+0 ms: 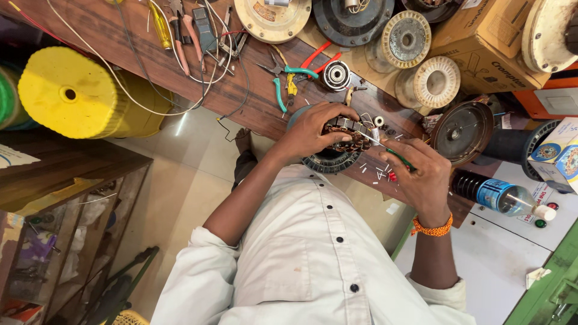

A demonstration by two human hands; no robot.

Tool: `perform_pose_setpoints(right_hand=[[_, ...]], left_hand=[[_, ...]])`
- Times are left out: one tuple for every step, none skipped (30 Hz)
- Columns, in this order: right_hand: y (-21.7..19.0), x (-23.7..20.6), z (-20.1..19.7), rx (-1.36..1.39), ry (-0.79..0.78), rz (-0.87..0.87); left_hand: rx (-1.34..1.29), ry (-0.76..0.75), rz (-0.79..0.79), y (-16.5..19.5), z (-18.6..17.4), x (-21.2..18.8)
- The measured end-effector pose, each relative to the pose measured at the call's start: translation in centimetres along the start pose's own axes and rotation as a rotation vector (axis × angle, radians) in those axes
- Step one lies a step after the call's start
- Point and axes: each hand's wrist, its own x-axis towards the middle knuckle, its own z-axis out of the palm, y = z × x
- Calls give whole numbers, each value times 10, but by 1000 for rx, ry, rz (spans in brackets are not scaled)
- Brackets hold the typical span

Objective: The person uses a green-handled screwdriver to adjust and tighten connections on a small electrical component placed on a cluttered workbench. They repeatedly probe and rotate the component while applying pressure with the tool.

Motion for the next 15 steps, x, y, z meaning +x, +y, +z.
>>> perform_pose_setpoints(right_hand=[[0, 0, 1, -5, 4, -2], [0, 0, 1, -10, 8, -3], [-1, 0, 2, -15, 10, -1], [-1, 0, 3, -20, 13, 2], [-2, 0, 3, -25, 16, 7], [-2, 1, 4, -33, 13, 5], [-3, 1, 4, -43, 11, 3], [-4, 1, 4, -54, 9, 0], [-5, 2, 3, -57, 5, -5], [-6, 2, 2, -58, -1, -12], [-7, 3, 2, -58, -5, -21], [-8, 4, 0, -74, -6, -29], [-9, 5, -1, -91, -8, -35], [-10, 7, -2, -109, -11, -43], [-10, 8, -4, -106, -27, -34]], left_hand=[[-4, -2, 9, 0, 0, 0], [-8, -5, 17, -1, 0, 0], [-13, -9, 25, -2, -1, 1], [-9, -18, 33, -3, -2, 1], [-7, -29, 41, -4, -3, 2], [-4, -42, 50, -5, -4, 3], [2, -56, 81, -7, -6, 5], [7, -68, 113, -8, -7, 6], [12, -78, 141, -8, -8, 7], [15, -86, 125, -8, -8, 7], [21, -92, 112, -8, -9, 7], [28, -99, 100, -7, -10, 7], [19, -104, 90, -7, -10, 7], [10, -107, 79, -6, -11, 6], [1, -109, 69, -5, -11, 6]])
